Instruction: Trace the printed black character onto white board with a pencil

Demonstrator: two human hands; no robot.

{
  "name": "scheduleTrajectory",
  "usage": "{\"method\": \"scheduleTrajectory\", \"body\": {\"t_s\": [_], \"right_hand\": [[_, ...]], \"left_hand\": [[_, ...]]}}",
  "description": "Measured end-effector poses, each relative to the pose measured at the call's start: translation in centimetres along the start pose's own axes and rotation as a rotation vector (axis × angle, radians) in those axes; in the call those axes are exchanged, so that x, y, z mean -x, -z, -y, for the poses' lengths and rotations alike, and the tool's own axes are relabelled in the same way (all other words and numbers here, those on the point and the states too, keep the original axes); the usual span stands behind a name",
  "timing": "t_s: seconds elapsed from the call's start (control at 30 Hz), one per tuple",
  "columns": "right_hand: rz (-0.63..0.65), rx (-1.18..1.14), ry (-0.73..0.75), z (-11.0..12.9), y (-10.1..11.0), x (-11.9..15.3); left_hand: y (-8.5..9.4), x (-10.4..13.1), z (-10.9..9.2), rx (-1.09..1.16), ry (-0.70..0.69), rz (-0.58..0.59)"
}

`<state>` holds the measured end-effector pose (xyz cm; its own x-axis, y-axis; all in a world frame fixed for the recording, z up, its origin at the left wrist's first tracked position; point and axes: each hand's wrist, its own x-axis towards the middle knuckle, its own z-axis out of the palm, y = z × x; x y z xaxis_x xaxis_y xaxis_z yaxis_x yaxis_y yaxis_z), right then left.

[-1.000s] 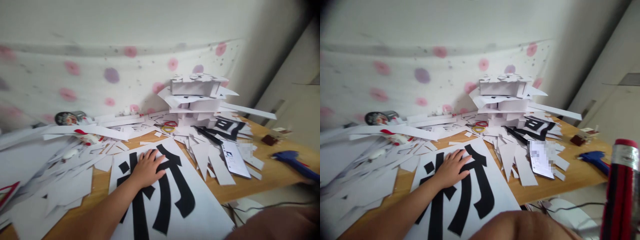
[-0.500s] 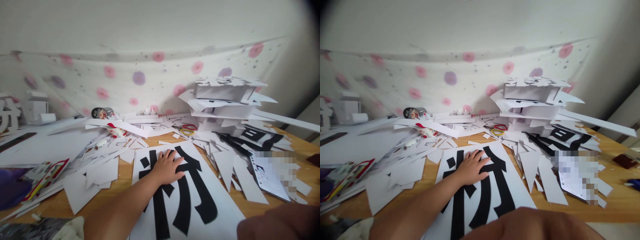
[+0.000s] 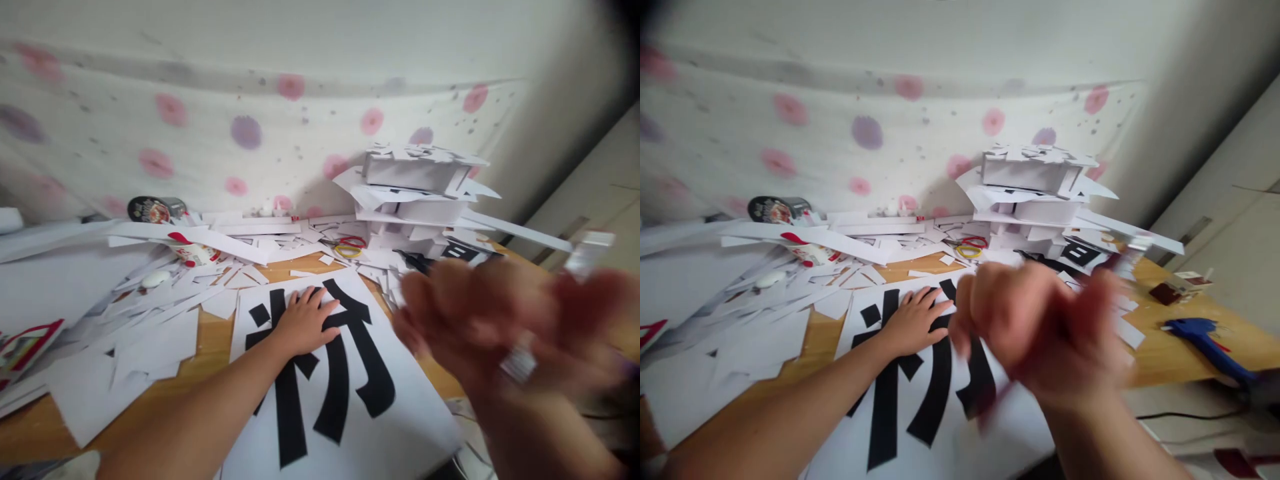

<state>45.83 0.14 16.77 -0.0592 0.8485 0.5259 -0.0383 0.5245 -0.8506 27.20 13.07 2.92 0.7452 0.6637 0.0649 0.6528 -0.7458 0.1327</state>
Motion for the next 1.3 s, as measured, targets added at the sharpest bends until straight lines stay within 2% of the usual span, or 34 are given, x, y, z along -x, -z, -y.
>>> {"method": "scheduleTrajectory", "body": {"t_s": [0.1,0.2,0.27,0.37,0.57,0.97,1.3], "right_hand": [[-0.087,-0.121,-0.212,-6.1,0.7,-3.6],[-0.275,-0.002,-0.438,-13.8,1.1,-6.4],[-0.344,0.049,-0.449,-17.7,1.0,-7.2],[-0.379,0.091,-0.413,-21.0,0.5,-7.2],[-0.338,0.212,-0.383,-22.5,0.5,-6.5],[-0.275,0.383,-0.391,-22.0,0.5,-6.4],[-0.285,0.411,-0.384,-22.4,0.7,-6.3]], "left_hand": [[0.0,-0.2,-0.1,0.002,0.012,-0.005],[0.1,-0.3,-0.2,0.001,0.028,-0.01],[0.2,-0.3,-0.2,-0.002,0.035,-0.01],[0.1,-0.3,-0.2,-0.012,0.033,-0.007],[-0.2,-0.3,-0.1,-0.007,0.037,-0.01],[0.1,-0.5,-0.4,0.018,0.066,0.005],[-0.2,-0.5,-0.2,0.012,0.062,-0.005]]}}
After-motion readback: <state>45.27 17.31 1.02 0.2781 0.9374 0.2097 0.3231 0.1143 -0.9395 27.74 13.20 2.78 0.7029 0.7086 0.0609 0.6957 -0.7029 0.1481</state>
